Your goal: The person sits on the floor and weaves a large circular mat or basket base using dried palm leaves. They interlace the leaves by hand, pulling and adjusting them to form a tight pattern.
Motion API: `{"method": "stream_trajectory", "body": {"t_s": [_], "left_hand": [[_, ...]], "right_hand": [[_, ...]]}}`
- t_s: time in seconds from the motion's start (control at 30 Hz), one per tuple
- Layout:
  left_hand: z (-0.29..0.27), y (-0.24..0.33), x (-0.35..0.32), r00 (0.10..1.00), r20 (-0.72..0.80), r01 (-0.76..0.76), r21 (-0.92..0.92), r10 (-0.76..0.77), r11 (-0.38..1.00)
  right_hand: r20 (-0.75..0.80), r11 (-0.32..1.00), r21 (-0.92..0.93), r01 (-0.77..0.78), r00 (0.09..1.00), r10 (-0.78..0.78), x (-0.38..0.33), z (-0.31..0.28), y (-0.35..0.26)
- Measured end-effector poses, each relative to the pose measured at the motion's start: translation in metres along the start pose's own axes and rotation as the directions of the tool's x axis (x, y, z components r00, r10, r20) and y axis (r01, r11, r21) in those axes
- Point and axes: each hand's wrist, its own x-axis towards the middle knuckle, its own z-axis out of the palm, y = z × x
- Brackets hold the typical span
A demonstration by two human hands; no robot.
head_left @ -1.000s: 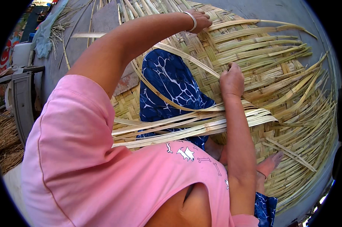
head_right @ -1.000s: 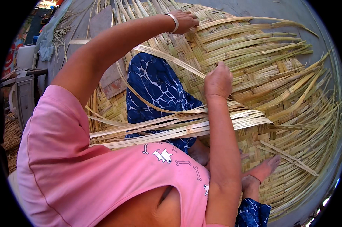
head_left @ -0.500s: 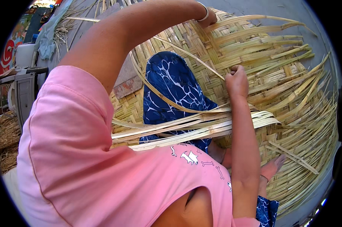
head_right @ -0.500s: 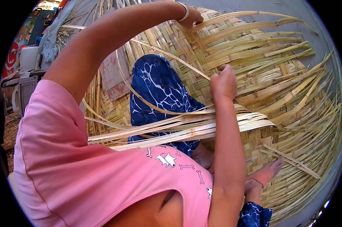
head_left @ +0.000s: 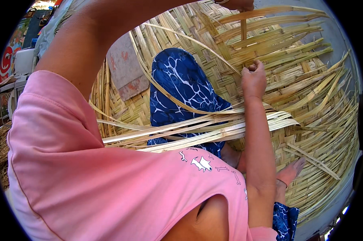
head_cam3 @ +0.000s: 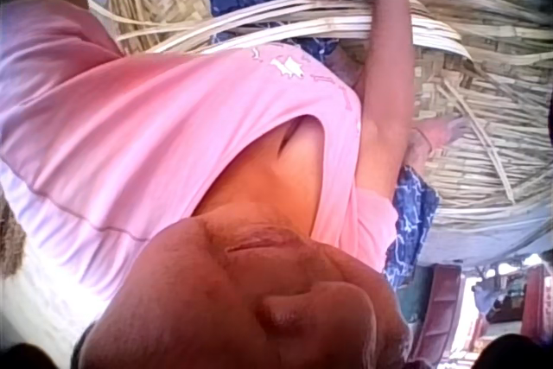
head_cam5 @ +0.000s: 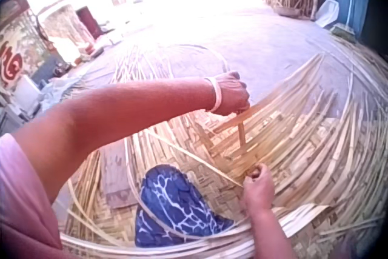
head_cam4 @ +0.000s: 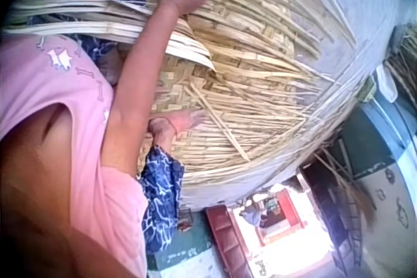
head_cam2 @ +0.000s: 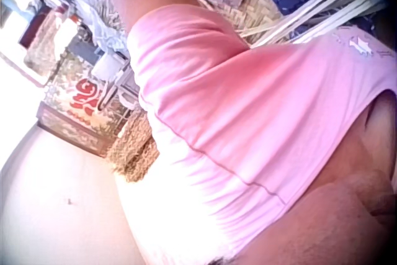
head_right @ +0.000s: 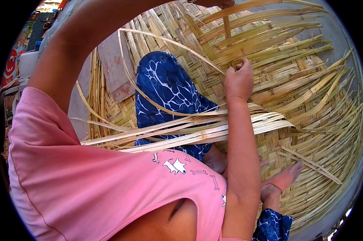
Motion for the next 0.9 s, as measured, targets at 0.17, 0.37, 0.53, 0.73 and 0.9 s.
{"method": "stream_trajectory", "body": {"t_s": [0.17,0.37,0.53,0.73,0.9], "left_hand": [[-0.021,0.006,-0.001,0.953,-0.274,-0.083,0.171,0.128,0.982],[-0.029,0.011,-0.002,0.852,-0.471,-0.141,0.216,0.23,0.966],[-0.019,0.009,0.006,0.81,-0.555,-0.062,0.245,0.192,0.968],[-0.003,0.014,0.015,0.816,-0.577,0.074,0.171,0.039,0.982],[0.02,0.049,0.019,0.694,-0.536,0.27,-0.426,-0.481,0.863]], "right_hand": [[0.018,0.999,0.033,-0.018,1.0,0.017,0.004,-0.01,-0.005],[0.083,0.957,0.288,0.015,0.996,-0.04,0.015,-0.005,0.015],[0.236,0.851,0.515,-0.105,0.972,-0.023,0.021,-0.013,0.01],[0.21,0.752,0.64,-0.161,0.977,0.031,0.016,-0.02,0.009],[0.142,0.782,0.619,-0.074,0.99,-0.019,-0.002,-0.035,-0.003]]}}
